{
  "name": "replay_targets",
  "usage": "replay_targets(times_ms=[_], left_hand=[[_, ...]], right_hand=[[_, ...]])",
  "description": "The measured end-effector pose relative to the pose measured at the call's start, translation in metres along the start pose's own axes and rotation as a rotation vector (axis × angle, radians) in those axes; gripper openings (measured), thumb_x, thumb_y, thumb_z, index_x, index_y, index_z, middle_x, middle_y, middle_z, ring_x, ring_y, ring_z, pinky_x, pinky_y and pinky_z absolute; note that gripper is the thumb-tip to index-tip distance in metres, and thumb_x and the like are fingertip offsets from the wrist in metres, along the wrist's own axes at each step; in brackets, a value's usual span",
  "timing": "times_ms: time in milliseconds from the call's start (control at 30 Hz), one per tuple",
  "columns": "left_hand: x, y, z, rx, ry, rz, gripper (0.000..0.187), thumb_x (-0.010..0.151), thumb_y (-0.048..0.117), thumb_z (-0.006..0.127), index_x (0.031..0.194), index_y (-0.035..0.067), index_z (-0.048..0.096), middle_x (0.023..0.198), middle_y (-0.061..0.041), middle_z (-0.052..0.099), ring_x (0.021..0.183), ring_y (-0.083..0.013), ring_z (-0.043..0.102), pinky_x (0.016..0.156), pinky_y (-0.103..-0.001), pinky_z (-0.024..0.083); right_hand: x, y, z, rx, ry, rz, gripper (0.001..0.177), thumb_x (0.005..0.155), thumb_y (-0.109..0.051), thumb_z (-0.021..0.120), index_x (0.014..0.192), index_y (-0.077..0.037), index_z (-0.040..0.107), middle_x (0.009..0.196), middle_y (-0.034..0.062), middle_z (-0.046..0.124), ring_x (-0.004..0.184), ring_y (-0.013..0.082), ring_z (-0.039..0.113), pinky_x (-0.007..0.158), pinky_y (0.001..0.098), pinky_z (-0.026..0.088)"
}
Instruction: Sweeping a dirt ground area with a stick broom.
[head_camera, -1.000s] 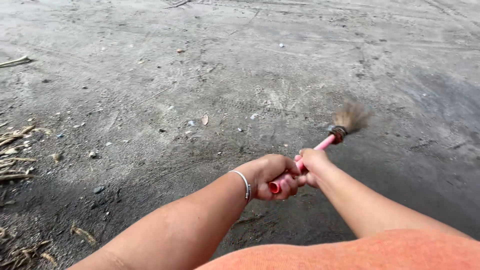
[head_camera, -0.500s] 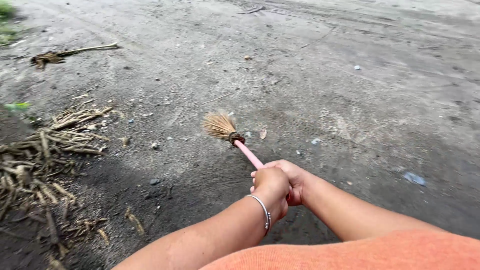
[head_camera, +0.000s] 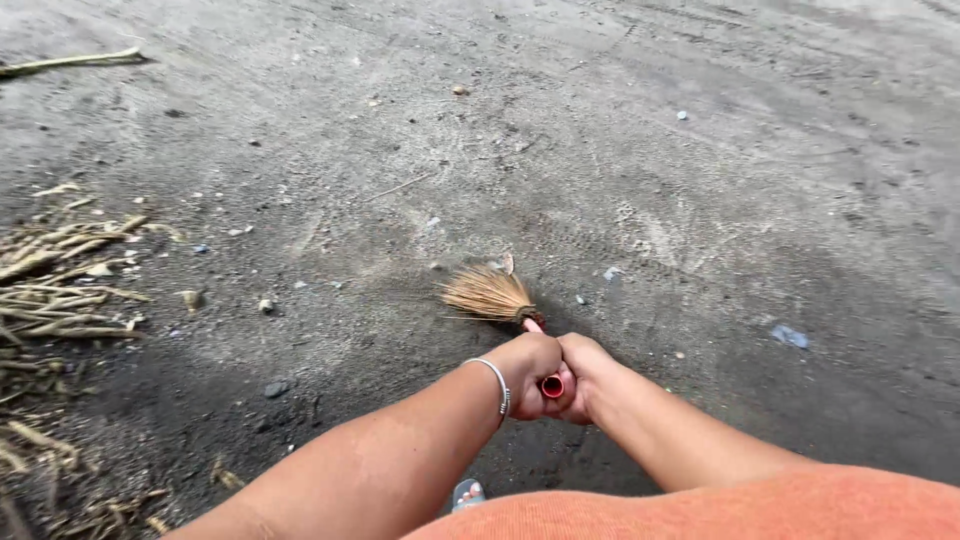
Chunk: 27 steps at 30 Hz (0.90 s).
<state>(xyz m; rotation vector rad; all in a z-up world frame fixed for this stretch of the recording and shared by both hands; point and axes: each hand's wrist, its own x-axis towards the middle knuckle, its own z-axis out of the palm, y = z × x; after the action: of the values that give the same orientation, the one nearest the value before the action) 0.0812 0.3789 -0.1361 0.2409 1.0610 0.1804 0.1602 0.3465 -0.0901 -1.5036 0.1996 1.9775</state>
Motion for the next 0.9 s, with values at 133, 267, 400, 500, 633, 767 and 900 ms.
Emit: replay_targets(times_ms=[133,267,400,500,633,767,900], left_hand=[[-0.035,0.015,0.001,0.017,-0.075,-0.033,0.017,0.104,0.012,0.030,0.100,0.003,0.044,0.071,0.000,0.048,0.045,-0.0056,0.045,0.040,-0.018,0.045],[-0.083,0.019,-0.023,-0.107,-0.029,0.172,0.020,0.105,0.024,0.038,0.098,0.008,0.048,0.064,0.003,0.043,0.041,-0.0044,0.039,0.036,-0.017,0.038],[-0.129,0.019,-0.038,-0.154,0.116,0.379,0.021,0.102,0.017,0.034,0.108,0.014,0.054,0.062,0.002,0.044,0.040,-0.0052,0.035,0.033,-0.019,0.031],[-0.141,0.035,-0.043,-0.316,0.362,0.458,0.021,0.103,0.019,0.035,0.112,0.014,0.053,0.062,0.001,0.044,0.041,-0.0060,0.034,0.034,-0.021,0.029],[-0.138,0.045,-0.066,-0.415,0.529,0.522,0.025,0.102,0.010,0.036,0.115,0.005,0.057,0.068,-0.003,0.050,0.043,-0.0081,0.040,0.034,-0.024,0.032],[-0.124,0.044,-0.089,-0.559,0.583,0.526,0.022,0.104,0.012,0.040,0.117,0.002,0.055,0.077,-0.007,0.056,0.048,-0.0092,0.047,0.037,-0.023,0.039],[-0.096,0.044,-0.111,-0.410,0.348,0.359,0.010,0.107,0.018,0.040,0.103,0.009,0.044,0.079,-0.003,0.045,0.048,-0.0075,0.042,0.040,-0.021,0.040]], right_hand=[[0.036,-0.013,-0.010,-0.019,0.032,-0.146,0.017,0.095,-0.020,0.048,0.085,-0.006,0.051,0.065,0.0040,0.053,0.040,0.0145,0.048,0.031,0.0249,0.046],[0.027,-0.003,0.043,-0.195,-0.013,-0.251,0.016,0.093,-0.018,0.050,0.090,-0.002,0.053,0.063,0.0061,0.055,0.039,0.0144,0.046,0.027,0.0247,0.037],[0.014,0.004,0.095,-0.406,-0.075,-0.219,0.020,0.093,-0.027,0.050,0.091,-0.008,0.055,0.057,0.0026,0.049,0.032,0.0132,0.038,0.024,0.0254,0.029],[0.004,-0.003,0.134,-0.574,-0.179,-0.109,0.022,0.095,-0.030,0.053,0.093,-0.008,0.056,0.056,0.0012,0.049,0.030,0.0080,0.035,0.023,0.0211,0.027],[0.039,-0.005,0.161,-0.727,-0.343,-0.069,0.023,0.095,-0.028,0.053,0.093,-0.006,0.058,0.056,0.0013,0.049,0.029,0.0079,0.037,0.022,0.0198,0.031],[0.061,0.004,0.167,-0.744,-0.293,0.059,0.021,0.094,-0.028,0.053,0.091,-0.007,0.055,0.056,0.0008,0.047,0.030,0.0079,0.038,0.023,0.0202,0.033],[0.074,0.017,0.141,-0.443,-0.106,0.047,0.018,0.096,-0.024,0.048,0.089,-0.008,0.053,0.059,-0.0018,0.049,0.033,0.0066,0.042,0.024,0.0188,0.033]])
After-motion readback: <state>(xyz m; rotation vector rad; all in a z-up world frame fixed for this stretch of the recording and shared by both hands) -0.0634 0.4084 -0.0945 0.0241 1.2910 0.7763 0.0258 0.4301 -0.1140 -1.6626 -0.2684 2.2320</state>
